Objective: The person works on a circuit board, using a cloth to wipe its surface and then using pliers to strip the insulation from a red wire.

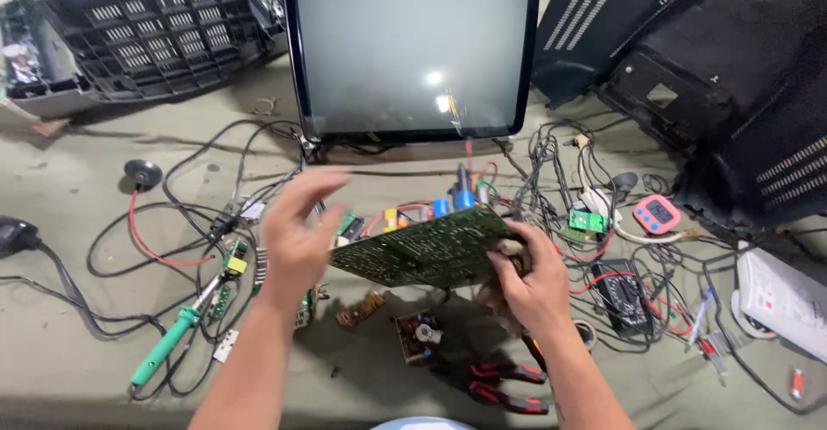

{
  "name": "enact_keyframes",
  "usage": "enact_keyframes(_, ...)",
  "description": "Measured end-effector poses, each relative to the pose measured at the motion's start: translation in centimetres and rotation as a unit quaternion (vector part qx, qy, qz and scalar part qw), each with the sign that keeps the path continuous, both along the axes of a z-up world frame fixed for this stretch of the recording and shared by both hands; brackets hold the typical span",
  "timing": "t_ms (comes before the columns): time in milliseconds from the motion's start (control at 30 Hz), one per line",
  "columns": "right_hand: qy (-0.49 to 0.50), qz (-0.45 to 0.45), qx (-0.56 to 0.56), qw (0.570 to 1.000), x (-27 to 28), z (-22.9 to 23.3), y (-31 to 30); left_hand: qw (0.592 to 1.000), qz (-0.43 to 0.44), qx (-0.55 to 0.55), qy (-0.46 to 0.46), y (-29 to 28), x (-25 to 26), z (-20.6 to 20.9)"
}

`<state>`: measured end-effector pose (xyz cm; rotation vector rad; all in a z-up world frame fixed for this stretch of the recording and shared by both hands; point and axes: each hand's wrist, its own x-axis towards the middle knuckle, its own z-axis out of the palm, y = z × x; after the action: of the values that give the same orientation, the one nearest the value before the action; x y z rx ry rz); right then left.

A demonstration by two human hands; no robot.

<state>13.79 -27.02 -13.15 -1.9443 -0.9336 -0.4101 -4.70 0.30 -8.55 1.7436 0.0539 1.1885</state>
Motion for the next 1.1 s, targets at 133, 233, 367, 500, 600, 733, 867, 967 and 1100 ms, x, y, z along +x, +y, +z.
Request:
enact_keyframes(133, 0.005, -0.020, 0.021, 1.000, 1.8, -2.5, -1.4, 0.932, 0.174, -0.215, 0.233, -0.1, -4.3, -8.4)
enact_keyframes(233, -0.002, -0.034, 0.023, 0.999, 2.7, -3.6, -2.4, 0.933, 0.052, -0.204, 0.291, -1.8, -4.4, -10.1)
enact_keyframes(367, 0.053, -0.045, 0.068, 0.995, 3.2, -4.1, -3.5, 0.948, -0.017, -0.202, 0.247, -2.5, -1.3, -10.6)
enact_keyframes(500, 0.092, -0.063, 0.106, 0.988, 3.6, -5.6, -4.6, 0.952, -0.025, -0.233, 0.198, -2.3, 2.4, -10.9)
enact_keyframes(600, 0.093, -0.073, 0.116, 0.986, 3.9, -6.4, -5.6, 0.958, 0.037, -0.231, 0.165, -1.3, 5.9, -15.2)
enact_keyframes(733, 0.144, -0.081, 0.147, 0.975, 3.6, -7.7, -4.9, 0.963, 0.082, -0.236, 0.102, -3.2, 5.6, -10.3)
enact_keyframes(867, 0.232, -0.077, 0.255, 0.936, 4.0, -10.8, -2.4, 0.971, 0.142, -0.169, 0.096, -3.5, 4.2, -7.2)
enact_keyframes(967, 0.260, -0.079, 0.281, 0.920, 2.9, -10.1, 0.1, 0.967, 0.197, -0.113, 0.115, -3.0, 2.7, -6.3)
enact_keyframes(1100, 0.295, -0.030, 0.281, 0.913, 2.8, -9.7, 1.8, 0.971, 0.199, -0.007, 0.136, -3.4, -0.2, -5.2)
